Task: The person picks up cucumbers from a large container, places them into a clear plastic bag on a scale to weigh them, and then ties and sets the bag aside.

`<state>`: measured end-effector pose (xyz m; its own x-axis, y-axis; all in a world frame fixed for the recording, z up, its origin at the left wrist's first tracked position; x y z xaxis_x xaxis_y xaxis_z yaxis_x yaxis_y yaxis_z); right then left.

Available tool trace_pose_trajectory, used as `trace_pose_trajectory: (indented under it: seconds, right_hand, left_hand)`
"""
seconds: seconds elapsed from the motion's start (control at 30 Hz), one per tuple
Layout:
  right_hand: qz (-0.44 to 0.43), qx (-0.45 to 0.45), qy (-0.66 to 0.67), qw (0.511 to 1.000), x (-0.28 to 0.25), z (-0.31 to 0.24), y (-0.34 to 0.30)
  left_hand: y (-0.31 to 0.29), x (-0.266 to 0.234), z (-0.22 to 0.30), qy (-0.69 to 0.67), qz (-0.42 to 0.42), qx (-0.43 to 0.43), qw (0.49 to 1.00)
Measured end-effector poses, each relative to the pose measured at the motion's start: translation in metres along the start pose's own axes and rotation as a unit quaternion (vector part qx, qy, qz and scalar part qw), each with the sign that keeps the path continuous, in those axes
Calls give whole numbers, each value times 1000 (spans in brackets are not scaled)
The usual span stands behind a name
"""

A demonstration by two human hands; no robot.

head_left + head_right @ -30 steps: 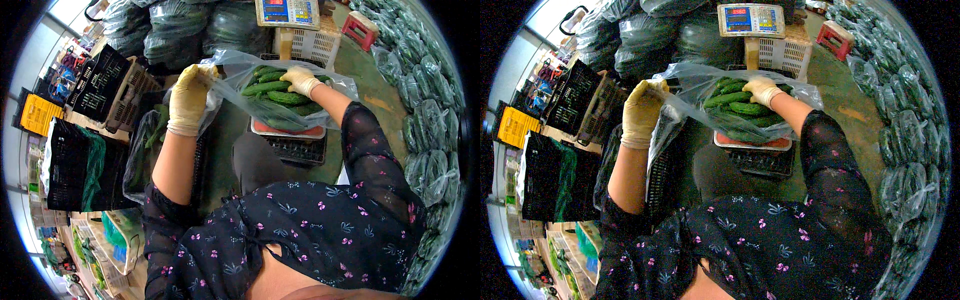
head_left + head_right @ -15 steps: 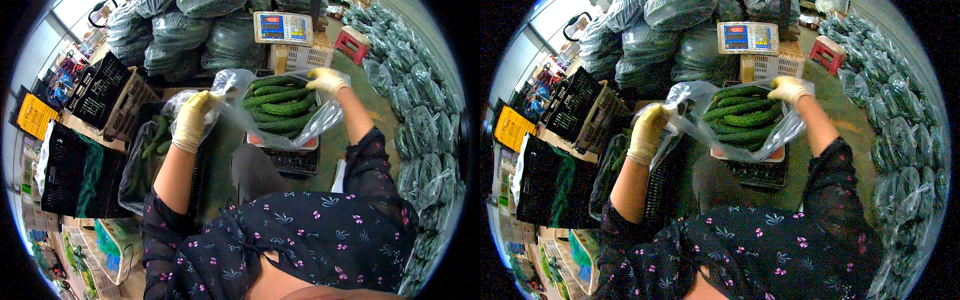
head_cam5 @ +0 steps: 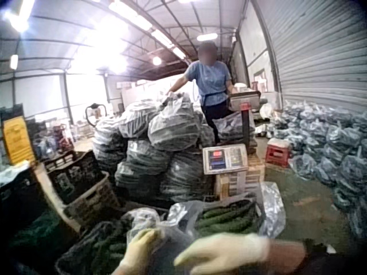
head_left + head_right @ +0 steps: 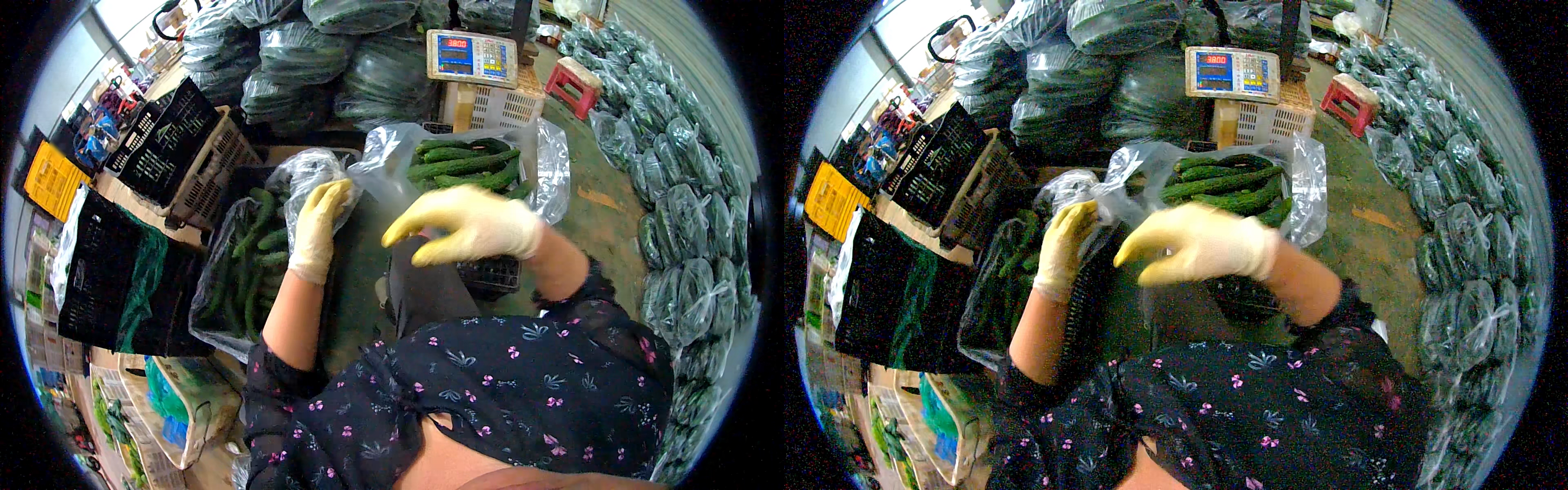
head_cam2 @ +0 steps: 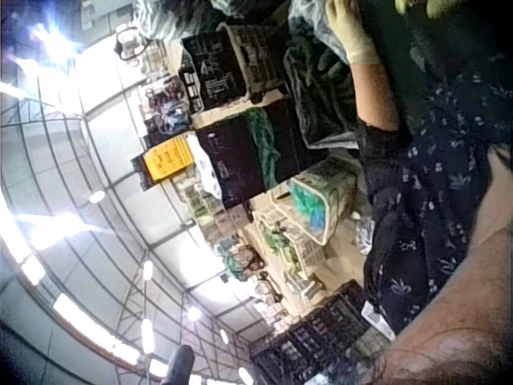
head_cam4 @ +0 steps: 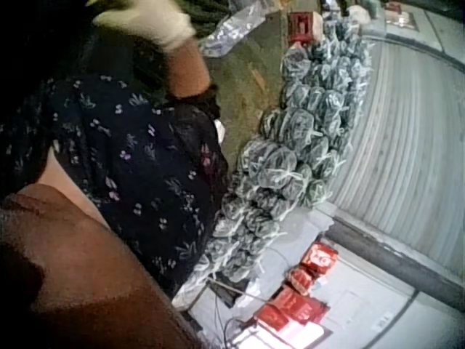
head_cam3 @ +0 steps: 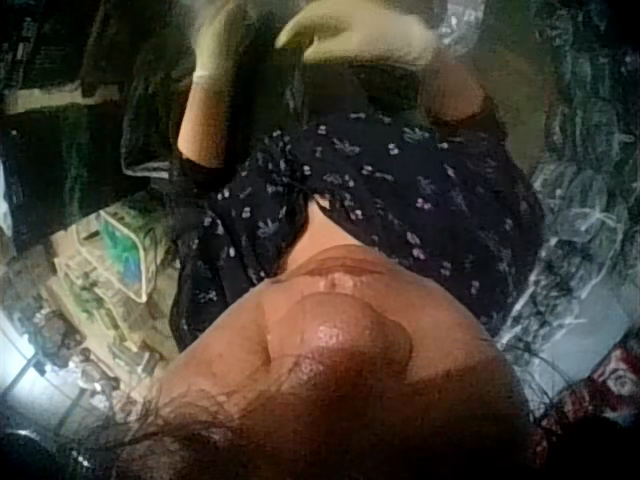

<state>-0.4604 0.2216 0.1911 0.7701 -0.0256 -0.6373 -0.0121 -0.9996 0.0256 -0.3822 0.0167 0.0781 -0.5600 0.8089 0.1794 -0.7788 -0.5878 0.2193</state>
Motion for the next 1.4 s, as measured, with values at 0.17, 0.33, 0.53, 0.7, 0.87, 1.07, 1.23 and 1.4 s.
trace_pose_trajectory:
  seconds: [0.17,0.33,0.53,0.7,0.87,1.07,1.23,1.4]
  right_hand:
    - [-156,-110,-30,981,112,-15,90]
    - [-228,15,-12,974,138,-6,132]
    - [-221,27,-102,969,201,-32,233]
    - [-217,-44,-406,886,302,-6,300]
    - [-164,-170,-492,838,390,3,333]
    - [-152,-92,-551,815,431,27,359]
    - [-201,-107,-585,778,425,22,365]
    - [-220,-146,-469,843,342,-22,333]
  left_hand:
    - [-69,-123,-10,-61,217,-29,974]
    - [-183,-219,-6,-136,486,-33,863]
    - [-270,-306,42,-210,656,92,719]
    - [-264,-300,56,-197,660,102,718]
    - [-256,-294,57,-229,635,76,734]
    - [-259,-287,57,-243,618,74,744]
    - [-261,-293,63,-247,619,75,742]
    - [-264,-298,65,-229,611,90,753]
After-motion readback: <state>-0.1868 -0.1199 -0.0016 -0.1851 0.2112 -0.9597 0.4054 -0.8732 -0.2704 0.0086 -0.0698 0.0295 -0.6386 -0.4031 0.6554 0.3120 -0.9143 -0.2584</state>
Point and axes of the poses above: each hand's wrist, its own y-axis towards the middle knuckle, its own x-axis out of the palm, z = x × y, the point moved 5 cm from there along y, towards the middle knuckle, and after that the axes turned 11 degrees about x, right-handed, at the moved point
